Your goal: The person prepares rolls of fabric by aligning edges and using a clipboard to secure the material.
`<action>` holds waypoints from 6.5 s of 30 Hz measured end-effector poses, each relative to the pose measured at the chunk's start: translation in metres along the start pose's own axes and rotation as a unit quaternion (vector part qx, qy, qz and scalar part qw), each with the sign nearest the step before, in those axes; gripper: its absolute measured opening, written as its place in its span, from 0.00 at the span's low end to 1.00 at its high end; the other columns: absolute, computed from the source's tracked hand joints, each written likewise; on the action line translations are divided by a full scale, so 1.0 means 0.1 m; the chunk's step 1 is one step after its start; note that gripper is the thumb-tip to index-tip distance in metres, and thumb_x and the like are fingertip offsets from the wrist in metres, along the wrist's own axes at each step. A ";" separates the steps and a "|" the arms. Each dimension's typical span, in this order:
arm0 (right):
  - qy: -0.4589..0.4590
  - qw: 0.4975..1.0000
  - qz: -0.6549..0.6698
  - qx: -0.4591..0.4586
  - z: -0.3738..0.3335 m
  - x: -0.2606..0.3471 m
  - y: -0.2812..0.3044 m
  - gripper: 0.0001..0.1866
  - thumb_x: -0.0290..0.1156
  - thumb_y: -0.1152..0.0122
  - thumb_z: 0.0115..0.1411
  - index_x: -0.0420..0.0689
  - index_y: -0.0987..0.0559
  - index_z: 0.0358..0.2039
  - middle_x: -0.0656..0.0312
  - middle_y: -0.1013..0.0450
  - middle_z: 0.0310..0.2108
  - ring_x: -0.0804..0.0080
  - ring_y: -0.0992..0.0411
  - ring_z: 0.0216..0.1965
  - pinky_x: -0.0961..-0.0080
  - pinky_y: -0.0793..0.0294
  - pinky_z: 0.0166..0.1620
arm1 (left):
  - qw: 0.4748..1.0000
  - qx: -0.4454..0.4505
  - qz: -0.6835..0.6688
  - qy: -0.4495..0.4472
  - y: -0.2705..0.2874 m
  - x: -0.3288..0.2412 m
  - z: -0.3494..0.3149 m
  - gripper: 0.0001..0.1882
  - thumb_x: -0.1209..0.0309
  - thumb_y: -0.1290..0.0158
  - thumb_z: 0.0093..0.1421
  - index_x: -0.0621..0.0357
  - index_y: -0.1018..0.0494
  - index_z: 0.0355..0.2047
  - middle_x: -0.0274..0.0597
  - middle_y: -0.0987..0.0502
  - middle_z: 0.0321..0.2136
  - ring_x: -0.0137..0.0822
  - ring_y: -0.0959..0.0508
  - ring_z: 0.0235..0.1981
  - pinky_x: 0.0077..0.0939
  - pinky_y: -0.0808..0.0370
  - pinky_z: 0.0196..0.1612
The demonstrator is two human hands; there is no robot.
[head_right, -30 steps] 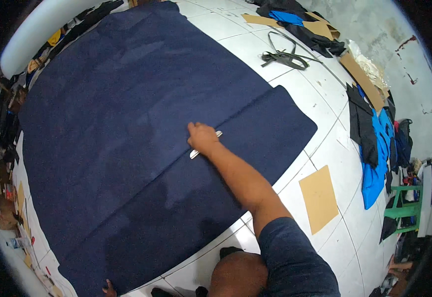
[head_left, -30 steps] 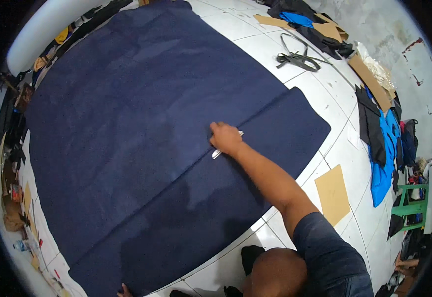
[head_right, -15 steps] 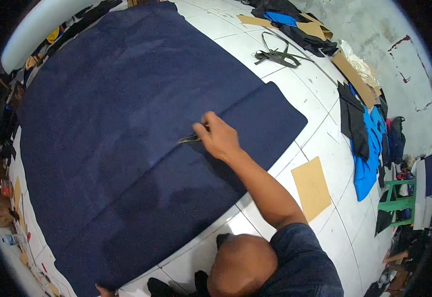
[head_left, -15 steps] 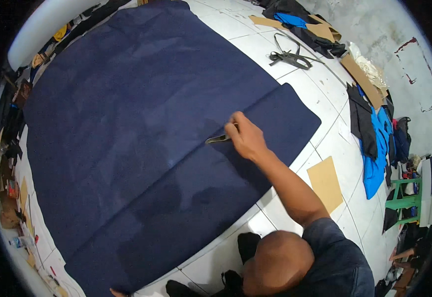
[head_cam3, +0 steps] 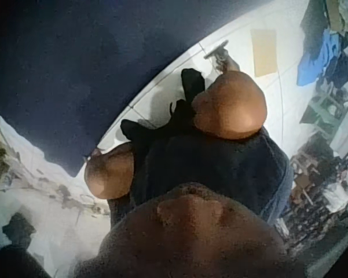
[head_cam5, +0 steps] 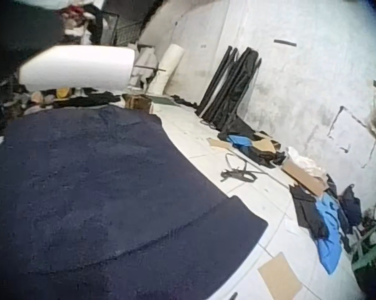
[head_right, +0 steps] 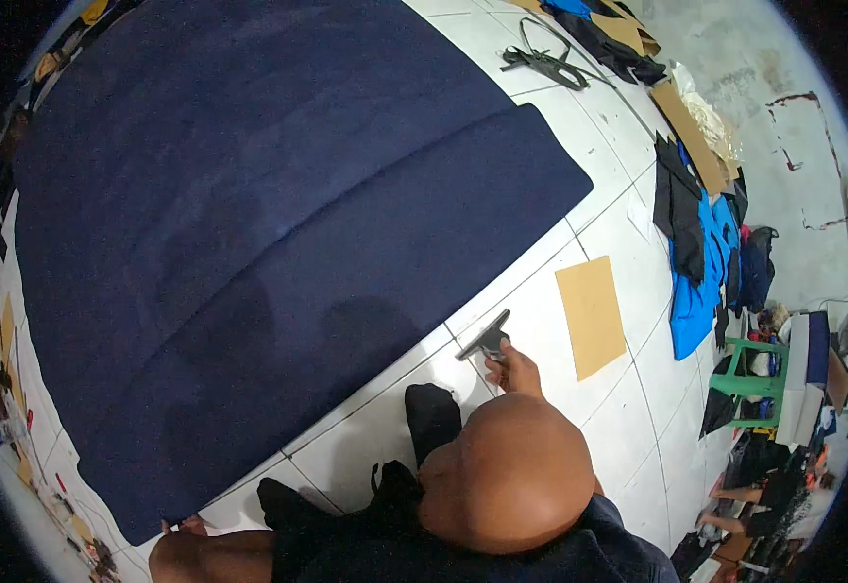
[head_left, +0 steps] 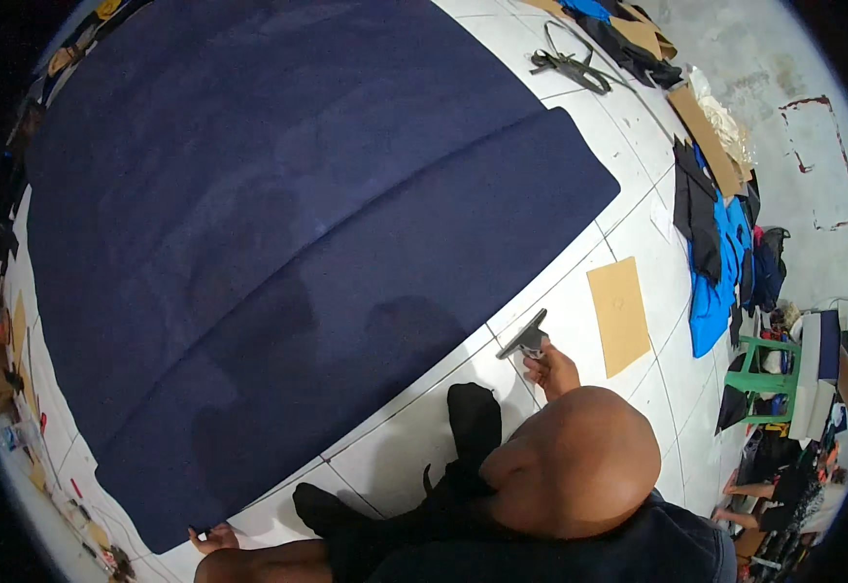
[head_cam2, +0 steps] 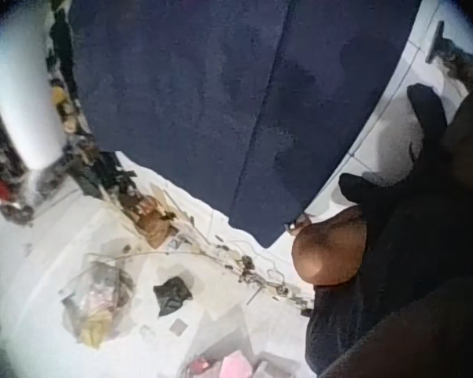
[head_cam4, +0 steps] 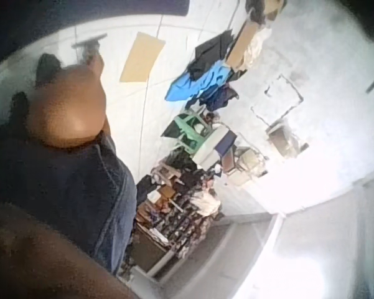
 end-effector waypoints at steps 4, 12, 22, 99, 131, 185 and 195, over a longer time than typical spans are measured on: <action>0.000 0.999 -0.049 -0.008 0.00 0.12 0.07 0.13 0.36 0.44 0.62 0.38 0.26 0.38 0.58 0.29 0.31 0.75 0.30 0.29 0.76 0.28 0.35 | 0.936 -0.042 0.301 -0.177 -0.04 0.17 -0.07 0.21 0.53 0.43 0.51 0.49 0.30 0.41 0.34 0.24 0.31 0.28 0.30 0.19 0.14 0.37 0.16; 0.042 0.987 0.026 0.150 0.44 0.26 -0.50 0.14 0.36 0.41 0.60 0.37 0.25 0.37 0.61 0.27 0.28 0.76 0.29 0.27 0.81 0.26 0.35 | 0.906 -0.003 0.399 -0.141 -0.31 0.32 -0.27 0.18 0.58 0.49 0.60 0.53 0.30 0.46 0.38 0.25 0.42 0.32 0.24 0.34 0.21 0.29 0.24; 0.051 0.998 -0.034 0.033 1.08 1.05 -0.23 0.23 0.48 0.37 0.54 0.44 0.29 0.41 0.63 0.33 0.31 0.74 0.34 0.27 0.74 0.27 0.30 | 0.914 0.010 0.367 -0.172 -0.46 0.92 -0.62 0.21 0.59 0.49 0.59 0.56 0.32 0.50 0.40 0.26 0.45 0.37 0.25 0.39 0.28 0.28 0.33; 0.517 0.405 -0.715 0.242 0.59 1.64 -4.09 0.15 0.39 0.50 0.52 0.38 0.26 0.26 0.44 0.32 0.35 0.48 0.35 0.43 0.57 0.35 0.47 | 0.835 -0.026 0.488 -0.252 -1.22 -0.87 -0.30 0.26 0.53 0.56 0.63 0.58 0.35 0.53 0.43 0.28 0.47 0.38 0.27 0.45 0.31 0.27 0.43; 0.541 0.459 -0.685 0.165 -0.37 0.37 -2.11 0.39 0.63 0.55 0.57 0.52 0.41 0.62 0.47 0.55 0.65 0.44 0.57 0.66 0.42 0.66 0.64 | 0.064 -0.052 0.893 -0.442 -1.28 2.58 -1.48 0.33 0.48 0.66 0.65 0.50 0.53 0.66 0.52 0.56 0.66 0.54 0.58 0.67 0.58 0.62 0.64; 0.059 0.991 -0.112 -0.052 0.09 0.15 0.23 0.21 0.44 0.47 0.61 0.35 0.27 0.40 0.57 0.27 0.31 0.73 0.28 0.30 0.77 0.31 0.32 | 0.883 0.022 0.443 -0.155 -0.43 1.03 -0.95 0.26 0.50 0.47 0.55 0.51 0.36 0.47 0.38 0.31 0.29 0.32 0.31 0.26 0.29 0.29 0.31; 0.065 0.995 0.069 0.010 0.10 0.23 0.03 0.11 0.35 0.46 0.63 0.39 0.25 0.32 0.60 0.25 0.27 0.76 0.27 0.27 0.81 0.26 0.33 | 0.905 -0.030 0.405 -0.127 -0.43 1.19 -0.99 0.16 0.56 0.43 0.55 0.52 0.30 0.33 0.34 0.29 0.33 0.30 0.31 0.28 0.24 0.28 0.31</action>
Point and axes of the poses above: each hand's wrist, its own z-axis towards the middle knuckle, its own y-axis out of the back of the hand, x = y × z, the point moved 7 cm from there along z, towards the middle knuckle
